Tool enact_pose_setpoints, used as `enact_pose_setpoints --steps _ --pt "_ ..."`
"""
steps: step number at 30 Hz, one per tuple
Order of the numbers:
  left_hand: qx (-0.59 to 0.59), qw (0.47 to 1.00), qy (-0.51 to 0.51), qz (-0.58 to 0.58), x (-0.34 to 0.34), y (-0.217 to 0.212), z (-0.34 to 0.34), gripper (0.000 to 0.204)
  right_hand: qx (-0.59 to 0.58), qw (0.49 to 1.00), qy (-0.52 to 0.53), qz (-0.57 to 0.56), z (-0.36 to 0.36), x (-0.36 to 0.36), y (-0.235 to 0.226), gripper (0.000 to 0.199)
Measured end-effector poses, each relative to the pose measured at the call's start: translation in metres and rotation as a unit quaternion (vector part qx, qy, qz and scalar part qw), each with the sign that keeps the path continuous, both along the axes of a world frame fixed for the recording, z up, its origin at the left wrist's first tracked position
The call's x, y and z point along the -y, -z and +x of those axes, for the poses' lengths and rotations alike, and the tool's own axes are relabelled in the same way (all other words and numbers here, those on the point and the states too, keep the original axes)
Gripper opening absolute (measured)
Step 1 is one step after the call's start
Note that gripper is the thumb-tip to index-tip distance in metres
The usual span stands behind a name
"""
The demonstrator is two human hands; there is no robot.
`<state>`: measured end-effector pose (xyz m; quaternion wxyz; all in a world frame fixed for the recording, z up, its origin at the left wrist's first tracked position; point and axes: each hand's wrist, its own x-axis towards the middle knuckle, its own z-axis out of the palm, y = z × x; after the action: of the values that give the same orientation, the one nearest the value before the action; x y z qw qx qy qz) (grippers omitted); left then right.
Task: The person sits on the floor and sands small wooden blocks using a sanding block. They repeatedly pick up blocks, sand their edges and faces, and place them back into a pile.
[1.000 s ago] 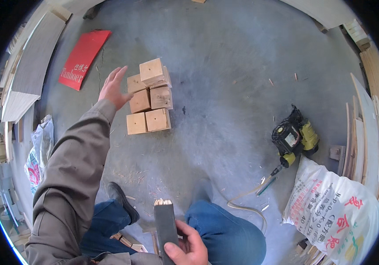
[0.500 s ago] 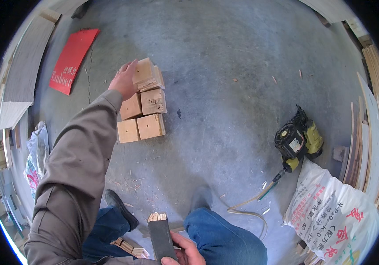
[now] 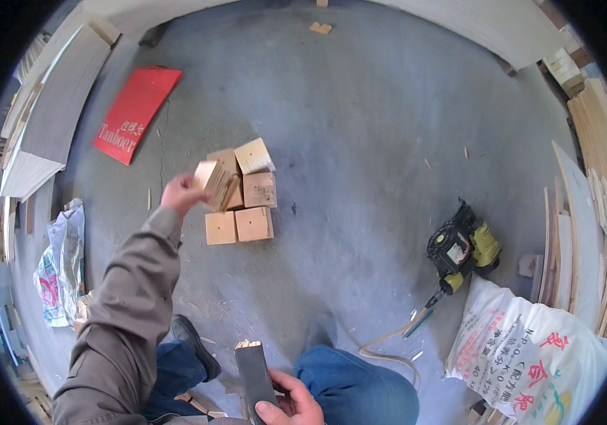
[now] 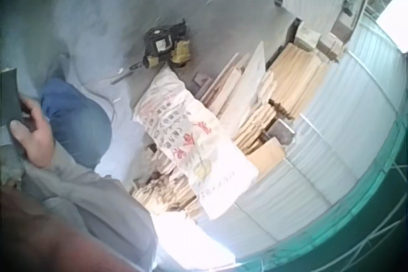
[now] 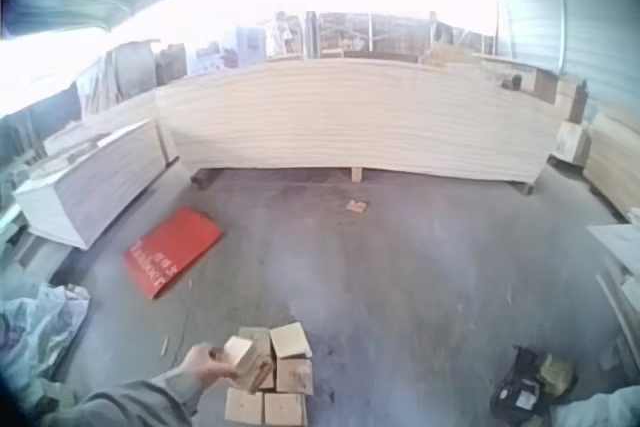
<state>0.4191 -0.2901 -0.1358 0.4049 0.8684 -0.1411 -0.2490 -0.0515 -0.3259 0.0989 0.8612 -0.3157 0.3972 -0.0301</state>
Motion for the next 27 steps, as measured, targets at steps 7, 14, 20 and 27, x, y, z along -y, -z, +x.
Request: enact_pose_setpoints --steps 7,14,20,27 --pt "-0.321 0.925 -0.144 -0.146 -0.14 -0.031 -0.141 0.048 0.002 0.992 0.006 -0.124 -0.025 -0.036 0.0 0.056" --pt "-0.277 0.952 -0.087 -0.102 -0.23 -0.115 -0.246 0.082 0.025 0.965 -0.036 -0.26 -0.036 -0.064 0.027 0.055" --pt "-0.116 0.984 0.044 -0.125 -0.273 -0.214 -0.329 0.101 0.024 0.973 0.034 -0.225 -0.036 -0.083 0.049 0.053" --pt "-0.189 0.948 -0.016 -0.257 -0.313 -0.193 -0.406 0.117 -0.008 0.99 -0.018 -0.143 -0.049 -0.115 0.058 0.043"
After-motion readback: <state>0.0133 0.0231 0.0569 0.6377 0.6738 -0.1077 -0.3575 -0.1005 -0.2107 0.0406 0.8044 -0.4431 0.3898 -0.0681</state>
